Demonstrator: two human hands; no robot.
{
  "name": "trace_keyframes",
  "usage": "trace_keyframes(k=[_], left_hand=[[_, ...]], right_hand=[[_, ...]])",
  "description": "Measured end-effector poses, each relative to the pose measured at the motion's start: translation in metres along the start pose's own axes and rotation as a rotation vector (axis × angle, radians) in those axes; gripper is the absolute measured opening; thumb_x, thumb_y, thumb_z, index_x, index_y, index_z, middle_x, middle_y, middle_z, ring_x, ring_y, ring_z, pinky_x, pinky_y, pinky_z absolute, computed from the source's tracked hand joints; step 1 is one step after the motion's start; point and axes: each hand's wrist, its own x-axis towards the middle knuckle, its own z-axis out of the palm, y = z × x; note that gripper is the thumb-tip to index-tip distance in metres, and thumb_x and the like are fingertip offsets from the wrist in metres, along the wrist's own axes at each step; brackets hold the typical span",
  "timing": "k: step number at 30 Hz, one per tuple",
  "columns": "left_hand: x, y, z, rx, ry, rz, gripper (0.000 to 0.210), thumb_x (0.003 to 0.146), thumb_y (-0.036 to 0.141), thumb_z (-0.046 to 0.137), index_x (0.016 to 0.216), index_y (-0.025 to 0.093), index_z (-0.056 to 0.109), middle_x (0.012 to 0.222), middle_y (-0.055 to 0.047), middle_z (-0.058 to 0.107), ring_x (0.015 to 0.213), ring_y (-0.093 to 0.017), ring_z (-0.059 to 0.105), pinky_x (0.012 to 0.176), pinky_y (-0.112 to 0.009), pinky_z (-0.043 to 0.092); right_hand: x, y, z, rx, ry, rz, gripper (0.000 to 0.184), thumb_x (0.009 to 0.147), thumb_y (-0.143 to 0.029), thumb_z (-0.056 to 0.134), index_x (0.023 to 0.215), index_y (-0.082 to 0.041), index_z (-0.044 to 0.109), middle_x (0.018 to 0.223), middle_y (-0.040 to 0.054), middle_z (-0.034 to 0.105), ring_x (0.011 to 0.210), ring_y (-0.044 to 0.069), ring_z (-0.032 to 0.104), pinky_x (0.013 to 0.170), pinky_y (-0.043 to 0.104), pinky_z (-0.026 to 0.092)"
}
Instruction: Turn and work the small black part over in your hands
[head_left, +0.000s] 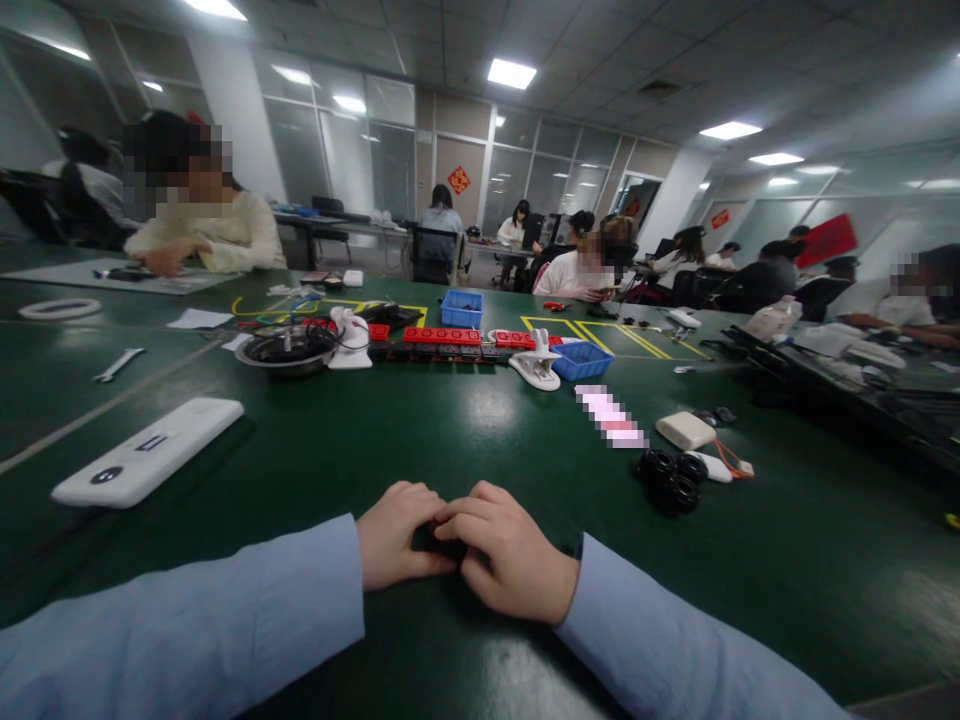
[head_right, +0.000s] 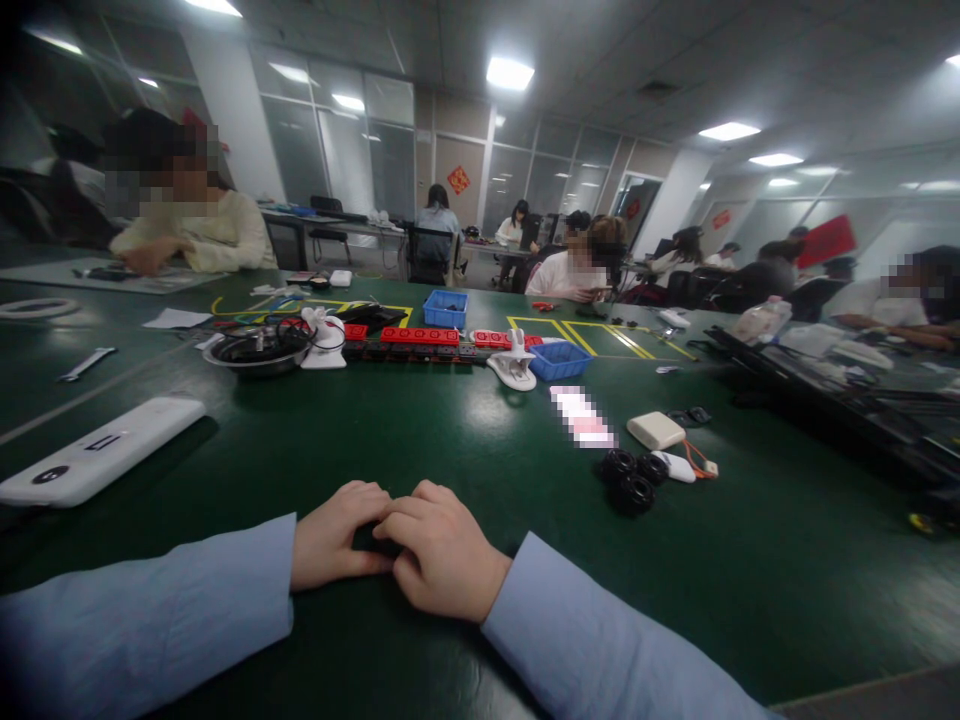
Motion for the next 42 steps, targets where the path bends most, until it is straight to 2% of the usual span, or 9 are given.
trace_keyframes(k=[4, 11, 23, 34, 37, 42], left_hand=[[0.0005, 0.0022, -0.0007, -0.014, 0.004, -0.011, 0.026, 0.072, 0.040, 0.066, 0.070, 0.017, 0.052, 0.073, 0.002, 0.055, 0.075, -0.018, 0.051, 0.069, -0.029, 0.034], [0.0001, 0.0033, -0.0002, 0.003, 0.020, -0.014, 0.026, 0.072, 0.042, 0.064, 0.070, 0.018, 0.053, 0.072, 0.002, 0.055, 0.074, -0.017, 0.051, 0.068, -0.029, 0.034], [0.0002, 0.0027, -0.0005, -0.010, 0.015, -0.010, 0.025, 0.073, 0.043, 0.063, 0.075, 0.018, 0.057, 0.073, 0.002, 0.056, 0.074, -0.018, 0.051, 0.068, -0.029, 0.034], [0.0009, 0.0021, 0.0000, -0.011, 0.016, -0.014, 0.028, 0.071, 0.044, 0.065, 0.073, 0.017, 0.057, 0.071, 0.001, 0.054, 0.072, -0.018, 0.050, 0.067, -0.030, 0.034], [0.0011, -0.0004, 0.0016, -0.005, 0.013, -0.016, 0.025, 0.071, 0.042, 0.066, 0.075, 0.018, 0.058, 0.072, 0.002, 0.056, 0.073, -0.018, 0.052, 0.068, -0.030, 0.034], [0.0000, -0.0024, 0.0028, 0.010, 0.034, 0.001, 0.027, 0.072, 0.042, 0.064, 0.085, 0.019, 0.059, 0.078, 0.000, 0.059, 0.076, -0.019, 0.053, 0.070, -0.031, 0.035]], right_hand=[[0.0006, 0.0030, 0.0046, 0.049, 0.026, -0.037, 0.031, 0.062, -0.001, 0.039, 0.083, -0.016, 0.056, 0.089, 0.0051, 0.066, 0.075, 0.015, 0.053, 0.071, 0.031, 0.040], [-0.0004, 0.0063, 0.0103, 0.041, 0.038, -0.074, 0.024, 0.077, -0.003, 0.040, 0.080, -0.018, 0.057, 0.090, 0.0012, 0.068, 0.073, 0.011, 0.055, 0.070, 0.029, 0.039], [0.0014, 0.0044, 0.0105, 0.049, 0.071, -0.091, 0.026, 0.078, -0.001, 0.041, 0.069, -0.018, 0.058, 0.085, -0.0008, 0.068, 0.071, 0.010, 0.056, 0.068, 0.028, 0.038], [0.0000, 0.0048, 0.0105, 0.042, 0.136, -0.115, 0.030, 0.081, -0.003, 0.038, 0.083, -0.019, 0.064, 0.093, -0.0008, 0.070, 0.073, 0.012, 0.055, 0.067, 0.031, 0.038], [-0.0009, 0.0049, 0.0102, 0.033, 0.150, -0.127, 0.033, 0.081, -0.003, 0.038, 0.096, -0.019, 0.063, 0.099, -0.0009, 0.069, 0.071, 0.013, 0.052, 0.065, 0.031, 0.039], [-0.0044, 0.0022, 0.0055, 0.029, 0.165, -0.051, 0.043, 0.074, -0.008, 0.038, 0.114, -0.015, 0.054, 0.108, 0.0078, 0.061, 0.084, 0.019, 0.050, 0.072, 0.035, 0.041]])
